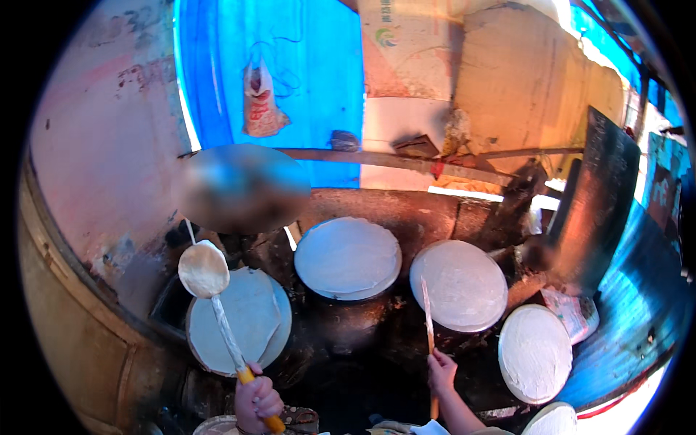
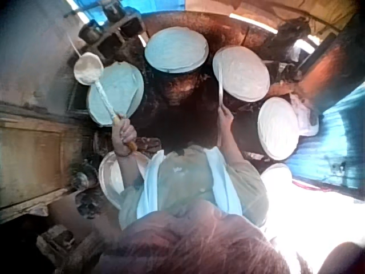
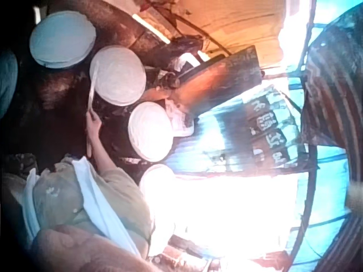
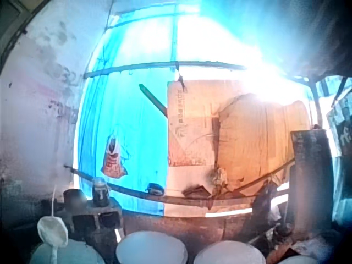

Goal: The person prepares flatbreads by ladling batter onto several heated round surfaces, spreading it thin with a stick, and flipping or removing the cooked breads by hand and with a stick.

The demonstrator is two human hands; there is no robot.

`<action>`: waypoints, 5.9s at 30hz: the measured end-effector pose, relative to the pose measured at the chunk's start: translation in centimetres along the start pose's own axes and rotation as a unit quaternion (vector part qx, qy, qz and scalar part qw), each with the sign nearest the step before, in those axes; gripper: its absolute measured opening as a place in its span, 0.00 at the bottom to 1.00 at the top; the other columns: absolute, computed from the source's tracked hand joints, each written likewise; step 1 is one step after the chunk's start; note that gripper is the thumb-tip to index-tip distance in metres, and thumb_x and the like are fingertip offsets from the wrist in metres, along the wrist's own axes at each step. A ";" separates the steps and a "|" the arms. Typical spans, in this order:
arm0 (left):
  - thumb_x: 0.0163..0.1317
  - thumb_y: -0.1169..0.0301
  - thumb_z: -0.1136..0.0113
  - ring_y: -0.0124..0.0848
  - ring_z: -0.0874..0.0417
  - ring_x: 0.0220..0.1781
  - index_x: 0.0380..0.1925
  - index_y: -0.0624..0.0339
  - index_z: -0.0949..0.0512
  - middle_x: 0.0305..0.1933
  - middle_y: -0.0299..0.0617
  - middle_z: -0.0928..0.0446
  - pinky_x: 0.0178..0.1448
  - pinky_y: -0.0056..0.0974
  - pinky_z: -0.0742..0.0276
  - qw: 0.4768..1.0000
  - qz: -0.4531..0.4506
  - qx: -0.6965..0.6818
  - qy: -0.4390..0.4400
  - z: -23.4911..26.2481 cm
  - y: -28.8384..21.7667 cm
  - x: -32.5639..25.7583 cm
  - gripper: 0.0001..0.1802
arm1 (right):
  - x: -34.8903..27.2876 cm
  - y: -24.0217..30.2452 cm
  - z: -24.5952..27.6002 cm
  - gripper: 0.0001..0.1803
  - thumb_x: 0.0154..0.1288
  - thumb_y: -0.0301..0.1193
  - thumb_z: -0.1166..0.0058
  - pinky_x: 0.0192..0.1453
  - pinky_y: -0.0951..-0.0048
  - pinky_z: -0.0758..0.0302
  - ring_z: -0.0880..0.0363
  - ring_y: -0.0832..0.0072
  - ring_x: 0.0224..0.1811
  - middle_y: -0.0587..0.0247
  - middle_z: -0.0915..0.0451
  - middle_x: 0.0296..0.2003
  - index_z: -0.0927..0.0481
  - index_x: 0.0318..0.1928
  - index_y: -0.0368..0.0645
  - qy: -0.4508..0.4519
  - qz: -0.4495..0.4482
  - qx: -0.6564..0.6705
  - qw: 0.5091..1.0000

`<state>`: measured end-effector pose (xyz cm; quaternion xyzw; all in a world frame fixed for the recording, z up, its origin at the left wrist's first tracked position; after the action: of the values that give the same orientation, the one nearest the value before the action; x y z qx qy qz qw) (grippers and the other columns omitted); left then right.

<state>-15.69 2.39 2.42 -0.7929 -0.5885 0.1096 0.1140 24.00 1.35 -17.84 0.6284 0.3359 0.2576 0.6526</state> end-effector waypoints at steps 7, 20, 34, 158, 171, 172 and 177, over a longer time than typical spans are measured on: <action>0.64 0.73 0.63 0.13 0.44 0.10 0.42 0.58 0.39 0.16 0.30 0.43 0.12 0.19 0.42 0.976 -0.196 -0.075 0.058 -0.8 -8.0 -3.7 0.07 | 12.6 7.9 1.0 0.13 0.54 0.36 0.50 0.38 0.56 0.27 0.22 0.53 0.35 0.50 0.21 0.30 0.20 0.40 0.49 -0.026 0.140 -0.556 0.819; 0.59 0.73 0.54 0.21 0.33 0.16 0.30 0.61 0.32 0.17 0.31 0.36 0.23 0.26 0.30 0.816 -0.439 -0.376 -0.035 16.2 -2.7 -18.6 0.03 | 4.5 0.0 -27.2 0.10 0.55 0.32 0.44 0.24 0.78 0.37 0.34 0.84 0.21 0.71 0.30 0.18 0.23 0.26 0.36 0.304 -0.022 -0.087 0.948; 0.58 0.71 0.53 0.25 0.29 0.18 0.29 0.60 0.33 0.19 0.34 0.32 0.25 0.29 0.30 0.874 -0.339 -0.230 -0.260 12.5 3.3 -19.2 0.04 | -6.8 2.5 -45.8 0.12 0.45 0.32 0.42 0.27 0.70 0.32 0.30 0.76 0.20 0.60 0.25 0.18 0.24 0.22 0.33 0.374 0.068 -0.150 0.912; 0.59 0.77 0.52 0.17 0.45 0.10 0.48 0.54 0.39 0.16 0.32 0.42 0.13 0.23 0.50 0.968 -0.158 0.127 -0.145 8.6 0.1 -45.9 0.17 | -43.7 7.2 -12.1 0.18 0.60 0.25 0.51 0.46 0.75 0.28 0.21 0.70 0.41 0.50 0.21 0.38 0.28 0.52 0.37 0.723 0.214 -0.034 0.656; 0.62 0.76 0.58 0.15 0.42 0.12 0.47 0.57 0.34 0.19 0.30 0.42 0.16 0.20 0.45 0.960 -0.086 -0.077 -0.253 18.1 -2.6 -45.8 0.13 | -45.4 2.2 -20.3 0.17 0.54 0.32 0.44 0.29 0.66 0.27 0.25 0.59 0.25 0.56 0.25 0.22 0.22 0.47 0.55 0.666 0.298 -0.219 0.648; 0.62 0.77 0.58 0.15 0.42 0.13 0.48 0.56 0.34 0.19 0.30 0.42 0.16 0.21 0.45 0.964 -0.072 -0.055 -0.248 17.8 -2.7 -45.0 0.14 | -45.1 1.4 -20.3 0.17 0.54 0.32 0.44 0.29 0.65 0.26 0.24 0.60 0.25 0.56 0.25 0.22 0.22 0.46 0.55 0.659 0.310 -0.241 0.642; 0.62 0.76 0.58 0.15 0.41 0.14 0.49 0.56 0.36 0.19 0.31 0.42 0.18 0.21 0.43 0.979 -0.017 0.000 -0.203 15.6 -4.8 -37.0 0.15 | -41.9 0.9 -21.6 0.15 0.53 0.33 0.44 0.34 0.63 0.25 0.22 0.59 0.30 0.56 0.23 0.28 0.22 0.44 0.51 0.606 0.362 -0.184 0.684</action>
<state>-35.32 -30.96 -9.46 -0.7439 -0.6129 0.2663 -0.0055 -19.24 -16.37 -11.80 0.2749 0.3504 0.8552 0.2652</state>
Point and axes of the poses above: each hand's wrist, its own x-axis towards the middle knuckle, its own z-axis out of the back of the hand, y = z × x, the point moved 7 cm from there along x, towards the middle knuckle
